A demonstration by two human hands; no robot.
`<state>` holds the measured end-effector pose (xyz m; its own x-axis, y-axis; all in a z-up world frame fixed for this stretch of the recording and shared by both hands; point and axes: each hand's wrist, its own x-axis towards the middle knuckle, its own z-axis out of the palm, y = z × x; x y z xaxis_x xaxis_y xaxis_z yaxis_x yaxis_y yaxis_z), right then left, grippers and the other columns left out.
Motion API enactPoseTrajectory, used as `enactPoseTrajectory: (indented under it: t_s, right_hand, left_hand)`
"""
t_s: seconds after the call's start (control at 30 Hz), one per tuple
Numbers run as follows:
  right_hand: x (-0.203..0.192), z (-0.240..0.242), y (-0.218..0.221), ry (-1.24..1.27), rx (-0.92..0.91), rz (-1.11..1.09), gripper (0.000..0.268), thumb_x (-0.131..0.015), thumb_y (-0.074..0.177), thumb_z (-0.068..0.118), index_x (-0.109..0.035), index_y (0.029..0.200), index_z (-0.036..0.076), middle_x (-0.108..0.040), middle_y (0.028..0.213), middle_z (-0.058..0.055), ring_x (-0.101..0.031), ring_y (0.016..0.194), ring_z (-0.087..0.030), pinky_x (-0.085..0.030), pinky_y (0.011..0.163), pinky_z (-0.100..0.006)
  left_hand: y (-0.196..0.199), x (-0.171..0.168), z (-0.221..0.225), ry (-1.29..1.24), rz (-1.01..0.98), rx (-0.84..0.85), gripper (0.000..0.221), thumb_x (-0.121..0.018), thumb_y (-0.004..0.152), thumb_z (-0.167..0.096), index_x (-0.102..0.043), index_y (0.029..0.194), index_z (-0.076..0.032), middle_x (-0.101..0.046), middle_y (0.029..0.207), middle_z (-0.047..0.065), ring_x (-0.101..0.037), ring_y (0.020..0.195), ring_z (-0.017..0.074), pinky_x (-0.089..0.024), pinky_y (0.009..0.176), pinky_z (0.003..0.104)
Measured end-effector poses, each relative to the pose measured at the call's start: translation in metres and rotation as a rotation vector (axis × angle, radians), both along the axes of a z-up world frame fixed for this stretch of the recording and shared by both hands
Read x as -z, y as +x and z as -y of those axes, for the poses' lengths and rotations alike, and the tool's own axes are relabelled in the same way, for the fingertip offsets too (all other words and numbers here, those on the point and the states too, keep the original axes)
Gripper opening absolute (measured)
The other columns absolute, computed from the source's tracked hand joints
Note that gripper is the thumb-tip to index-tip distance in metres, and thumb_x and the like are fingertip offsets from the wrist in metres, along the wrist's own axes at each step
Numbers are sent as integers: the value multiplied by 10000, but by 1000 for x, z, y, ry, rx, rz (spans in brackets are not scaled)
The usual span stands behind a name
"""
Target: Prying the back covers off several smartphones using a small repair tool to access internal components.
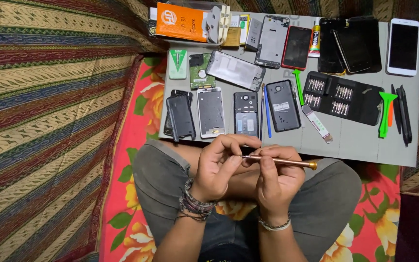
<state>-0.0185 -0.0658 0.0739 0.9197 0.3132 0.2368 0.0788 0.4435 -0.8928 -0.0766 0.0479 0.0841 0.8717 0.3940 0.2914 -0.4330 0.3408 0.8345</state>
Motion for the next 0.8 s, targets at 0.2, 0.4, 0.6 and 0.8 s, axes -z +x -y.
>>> enactPoseTrajectory:
  t_s: [0.2,0.4,0.6,0.8]
  right_hand:
    - [11,-12,12,24,58,66,203,-651,991,130,-584,894,-35,-647,707,-189,-673,602,-203,-570,580,-307]
    - [13,-11,12,6,54,27,219,-618,1024,156,-584,896,-18,-646,677,-180,-685,554,-229,-559,554,-295]
    - [19,-15,11,57,70,-26,215,-616,1029,160,-574,903,-10,-636,684,-179,-683,554,-230,-561,554,-293]
    - [24,-14,12,77,82,-74,211,-605,1035,155,-573,916,-16,-624,670,-186,-689,547,-255,-582,557,-312]
  left_hand:
    - [13,-8,-6,244,23,-232,151,-569,979,-80,-527,860,3,-713,1115,274,-711,908,288,-595,644,288]
    - [14,-1,-3,200,23,-225,147,-559,997,-110,-521,901,-6,-703,1145,269,-718,814,208,-598,595,240]
    - [11,5,-5,181,0,-205,153,-579,991,-114,-529,937,20,-682,1174,274,-701,1046,313,-621,639,269]
    - [11,7,-4,151,-7,-193,162,-569,1000,-125,-511,983,26,-666,1196,271,-669,1109,291,-632,682,269]
